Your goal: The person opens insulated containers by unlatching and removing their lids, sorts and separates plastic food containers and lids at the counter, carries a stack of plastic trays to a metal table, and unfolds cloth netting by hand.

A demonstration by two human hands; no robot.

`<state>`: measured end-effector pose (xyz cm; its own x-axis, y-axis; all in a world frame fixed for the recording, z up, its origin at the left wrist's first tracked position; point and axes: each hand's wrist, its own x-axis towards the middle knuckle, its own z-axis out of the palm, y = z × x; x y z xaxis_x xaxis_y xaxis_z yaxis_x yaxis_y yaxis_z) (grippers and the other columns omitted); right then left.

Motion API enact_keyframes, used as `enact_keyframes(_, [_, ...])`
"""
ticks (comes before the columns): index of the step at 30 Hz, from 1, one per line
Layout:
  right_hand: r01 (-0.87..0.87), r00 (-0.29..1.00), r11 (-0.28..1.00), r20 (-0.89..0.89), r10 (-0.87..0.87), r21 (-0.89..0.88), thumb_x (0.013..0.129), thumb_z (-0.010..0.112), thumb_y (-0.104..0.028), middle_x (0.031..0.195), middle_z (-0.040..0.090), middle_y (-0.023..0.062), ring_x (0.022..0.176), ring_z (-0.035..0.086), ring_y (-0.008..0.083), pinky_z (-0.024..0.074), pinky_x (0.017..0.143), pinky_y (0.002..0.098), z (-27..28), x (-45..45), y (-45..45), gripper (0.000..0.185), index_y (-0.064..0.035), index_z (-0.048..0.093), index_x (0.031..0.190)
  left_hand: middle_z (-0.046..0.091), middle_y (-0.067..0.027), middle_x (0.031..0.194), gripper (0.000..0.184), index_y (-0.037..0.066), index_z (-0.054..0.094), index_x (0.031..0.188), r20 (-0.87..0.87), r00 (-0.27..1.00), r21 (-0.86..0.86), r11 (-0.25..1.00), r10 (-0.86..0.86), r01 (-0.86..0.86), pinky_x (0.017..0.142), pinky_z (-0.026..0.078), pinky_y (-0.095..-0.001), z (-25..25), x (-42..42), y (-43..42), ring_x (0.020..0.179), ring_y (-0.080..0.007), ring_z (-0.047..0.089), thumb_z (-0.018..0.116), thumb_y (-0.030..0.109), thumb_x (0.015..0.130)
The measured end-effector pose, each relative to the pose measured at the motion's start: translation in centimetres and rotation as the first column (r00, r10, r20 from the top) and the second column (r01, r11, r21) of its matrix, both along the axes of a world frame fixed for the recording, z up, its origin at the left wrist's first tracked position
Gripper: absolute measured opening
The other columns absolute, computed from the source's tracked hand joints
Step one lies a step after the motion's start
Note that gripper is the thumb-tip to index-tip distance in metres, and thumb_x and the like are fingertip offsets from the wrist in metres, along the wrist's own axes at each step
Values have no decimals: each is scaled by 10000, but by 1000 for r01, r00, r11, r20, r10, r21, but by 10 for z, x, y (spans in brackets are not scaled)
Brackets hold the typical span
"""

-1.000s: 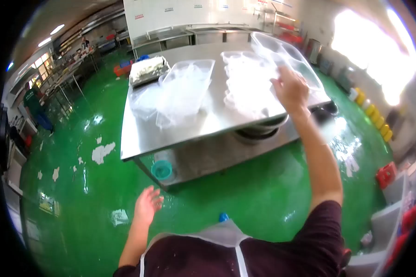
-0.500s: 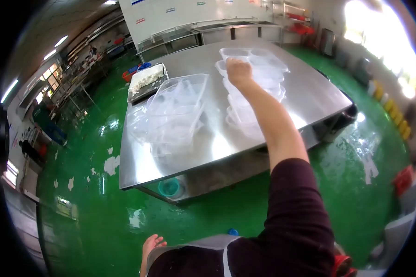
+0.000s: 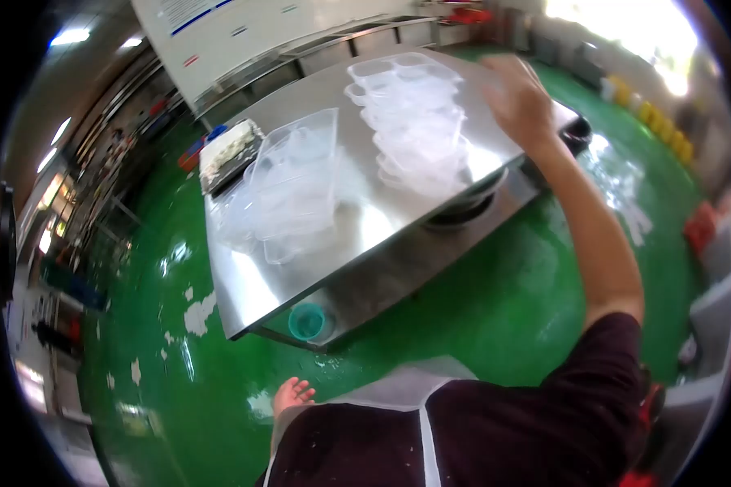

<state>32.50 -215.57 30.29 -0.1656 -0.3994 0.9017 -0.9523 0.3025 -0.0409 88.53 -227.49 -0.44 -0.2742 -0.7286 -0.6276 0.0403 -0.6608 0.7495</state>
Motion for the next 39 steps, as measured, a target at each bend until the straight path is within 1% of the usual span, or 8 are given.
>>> enact_keyframes(5, [289,851,871,310,-423,397,740,586,-91,1011,573,196,967,539,344,445,828,423,-233,53,205,295,-13,571,1024,586,-99,1011,278,94,465,1124,-41,976,113,970,-212,216,585,526,-362,-36,0,-16,805,-247,628,499,283,923])
enact_keyframes(8, [82,414,555,478,-775,828,681,607,-108,1017,541,204,982,522,359,450,835,442,-367,231,326,307,-38,584,979,587,-85,1018,267,114,469,1124,-78,889,145,877,-451,458,610,525,-362,-65,-7,-29,827,-243,626,498,289,925])
enact_keyframes(13, [-1,-49,460,459,-887,888,711,577,-114,984,551,153,964,542,334,458,821,446,-370,522,407,202,-76,602,908,584,-63,1035,300,118,487,1126,-133,690,219,657,-712,721,612,510,-348,-107,-44,-30,839,-224,606,527,320,908])
enact_keyframes(20, [343,-482,357,489,-727,869,778,580,-173,1042,543,120,1027,522,299,447,849,404,-342,598,460,236,-103,586,1003,590,-51,1052,308,108,494,1151,-71,422,11,422,-904,907,646,500,-311,-52,-123,47,874,-212,597,515,306,916])
enact_keyframes(25, [567,-155,340,503,-850,750,761,558,-139,967,573,118,939,556,292,466,806,404,-317,621,517,185,-108,609,936,588,-48,1072,320,111,488,1180,-121,278,-92,290,-953,953,672,498,-293,-32,-135,117,882,-193,599,508,294,918])
enact_keyframes(31, [623,-398,-83,224,-890,778,804,562,-237,989,585,96,972,532,276,452,825,390,-239,677,773,201,-123,640,951,599,-37,1038,283,134,502,1139,4,170,21,170,-985,985,644,502,-296,-59,-97,232,859,-192,607,539,292,908])
enact_keyframes(35, [107,-564,47,100,-820,993,810,535,-413,1018,584,73,1029,523,248,409,885,380,-222,699,905,360,-107,643,966,593,-49,1060,376,135,490,1165,17,101,71,102,-995,992,653,510,-334,-99,-53,325,894,-218,605,586,349,872])
enact_keyframes(39, [263,-358,190,279,-891,946,842,512,-374,1029,582,74,1027,518,248,403,902,371,-249,714,963,330,-103,638,982,557,-88,1125,379,93,454,1217,21,-118,241,-110,-993,964,711,521,-365,-96,-10,427,896,-240,622,558,273,900])
